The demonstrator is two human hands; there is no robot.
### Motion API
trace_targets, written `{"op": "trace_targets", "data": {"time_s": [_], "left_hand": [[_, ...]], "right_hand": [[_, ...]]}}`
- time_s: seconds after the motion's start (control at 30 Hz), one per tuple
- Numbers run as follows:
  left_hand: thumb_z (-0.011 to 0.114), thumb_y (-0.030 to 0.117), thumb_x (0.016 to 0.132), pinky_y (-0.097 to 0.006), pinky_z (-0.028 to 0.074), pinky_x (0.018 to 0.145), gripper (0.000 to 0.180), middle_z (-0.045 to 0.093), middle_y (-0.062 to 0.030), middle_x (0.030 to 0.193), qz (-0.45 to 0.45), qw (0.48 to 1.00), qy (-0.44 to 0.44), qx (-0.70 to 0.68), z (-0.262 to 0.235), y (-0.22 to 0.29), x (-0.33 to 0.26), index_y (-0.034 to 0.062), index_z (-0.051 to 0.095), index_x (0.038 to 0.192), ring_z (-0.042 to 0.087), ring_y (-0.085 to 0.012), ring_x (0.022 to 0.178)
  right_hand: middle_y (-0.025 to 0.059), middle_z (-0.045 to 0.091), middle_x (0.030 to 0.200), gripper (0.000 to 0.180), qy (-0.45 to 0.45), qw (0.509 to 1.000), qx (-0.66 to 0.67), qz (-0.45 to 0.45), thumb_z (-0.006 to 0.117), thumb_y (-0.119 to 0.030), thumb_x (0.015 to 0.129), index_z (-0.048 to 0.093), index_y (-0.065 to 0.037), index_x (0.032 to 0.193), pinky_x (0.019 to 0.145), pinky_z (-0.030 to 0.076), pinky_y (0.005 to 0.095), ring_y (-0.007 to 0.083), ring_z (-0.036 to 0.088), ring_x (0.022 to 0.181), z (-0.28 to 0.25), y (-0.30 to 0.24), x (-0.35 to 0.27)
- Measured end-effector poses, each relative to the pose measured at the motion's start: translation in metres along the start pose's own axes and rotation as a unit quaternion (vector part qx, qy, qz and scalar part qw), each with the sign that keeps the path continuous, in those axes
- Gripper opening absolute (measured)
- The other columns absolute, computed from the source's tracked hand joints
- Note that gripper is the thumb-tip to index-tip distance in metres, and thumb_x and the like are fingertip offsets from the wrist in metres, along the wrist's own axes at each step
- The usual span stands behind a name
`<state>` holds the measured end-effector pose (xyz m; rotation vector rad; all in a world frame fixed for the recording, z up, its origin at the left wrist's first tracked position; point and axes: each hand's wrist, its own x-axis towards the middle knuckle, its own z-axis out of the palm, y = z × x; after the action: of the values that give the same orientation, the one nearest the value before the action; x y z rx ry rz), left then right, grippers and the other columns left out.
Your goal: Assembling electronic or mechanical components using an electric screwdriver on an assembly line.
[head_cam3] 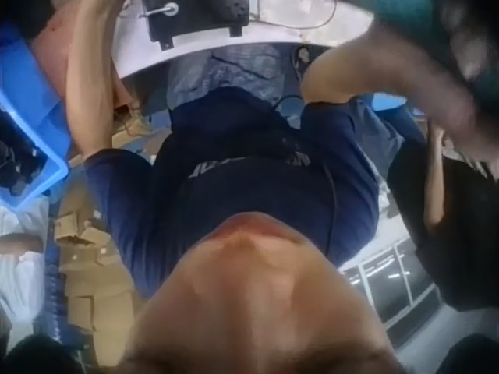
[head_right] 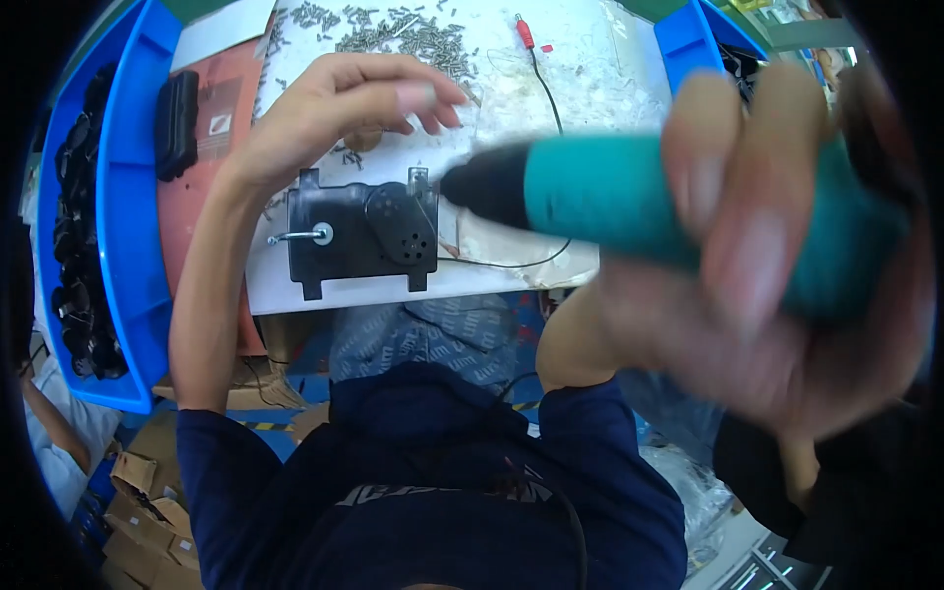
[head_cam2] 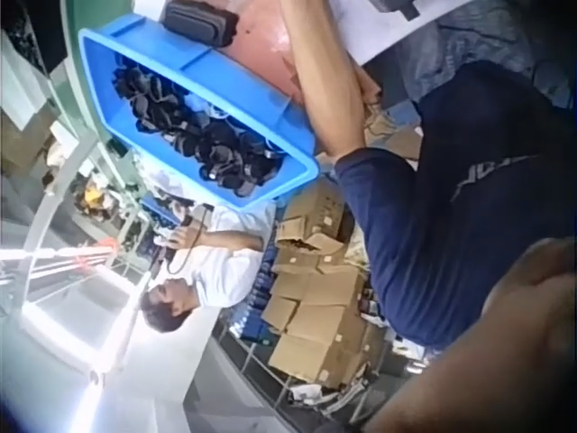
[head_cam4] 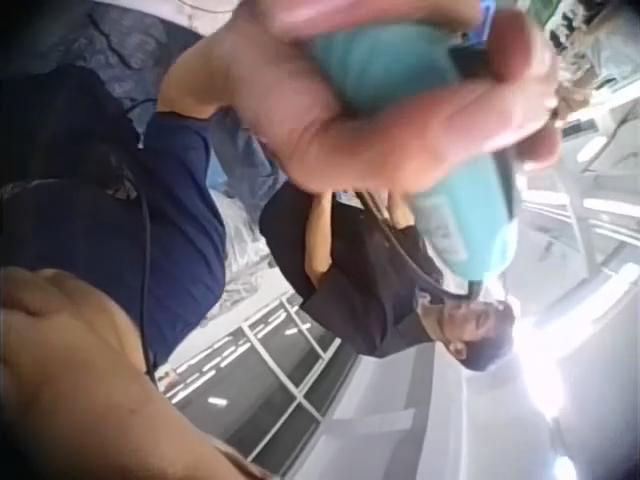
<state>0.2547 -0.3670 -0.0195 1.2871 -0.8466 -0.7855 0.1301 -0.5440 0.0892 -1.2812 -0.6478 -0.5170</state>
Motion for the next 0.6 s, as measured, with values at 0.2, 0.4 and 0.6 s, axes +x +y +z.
{"op": "trace_targets", "data": {"time_s": [0.2, 0.4, 0.6], "left_hand": [[0.071, 0.003, 0.072, -0.032, 0.046, 0.097, 0.040, 0.065, -0.0121, 0.112, -0.019, 0.984, -0.165, 0.072, 0.007, 0.010, -0.008, -0.0009, 0.065, 0.112, 0.061, -0.0200, 0.106], [0.072, 0.003, 0.068, -0.031, 0.047, 0.094, 0.044, 0.066, -0.0136, 0.109, -0.021, 0.983, -0.171, 0.058, 0.008, 0.005, -0.007, -0.0031, 0.064, 0.111, 0.062, -0.0205, 0.104], [0.073, 0.008, 0.066, -0.029, 0.048, 0.089, 0.041, 0.068, -0.0144, 0.103, -0.008, 0.984, -0.163, 0.066, 0.010, 0.004, -0.007, -0.0032, 0.067, 0.106, 0.064, -0.0215, 0.099]], "right_hand": [[0.0081, 0.053, 0.100, 0.033, -0.071, 0.994, -0.031, 0.083, 0.047, -0.020, 0.090, 0.048, 0.002, 0.114, 0.060, 0.039, 0.0289, 0.0104, 0.053, 0.060, 0.024, -0.028, -0.013], [0.0085, 0.051, 0.104, 0.034, -0.108, 0.988, -0.034, 0.108, 0.047, -0.020, 0.091, 0.044, 0.002, 0.117, 0.060, 0.040, 0.0291, 0.0108, 0.054, 0.059, 0.033, -0.026, -0.010], [0.0104, 0.049, 0.106, 0.034, -0.125, 0.985, -0.030, 0.116, 0.046, -0.018, 0.091, 0.041, 0.001, 0.119, 0.059, 0.040, 0.0297, 0.0121, 0.054, 0.059, 0.034, -0.022, -0.008]]}}
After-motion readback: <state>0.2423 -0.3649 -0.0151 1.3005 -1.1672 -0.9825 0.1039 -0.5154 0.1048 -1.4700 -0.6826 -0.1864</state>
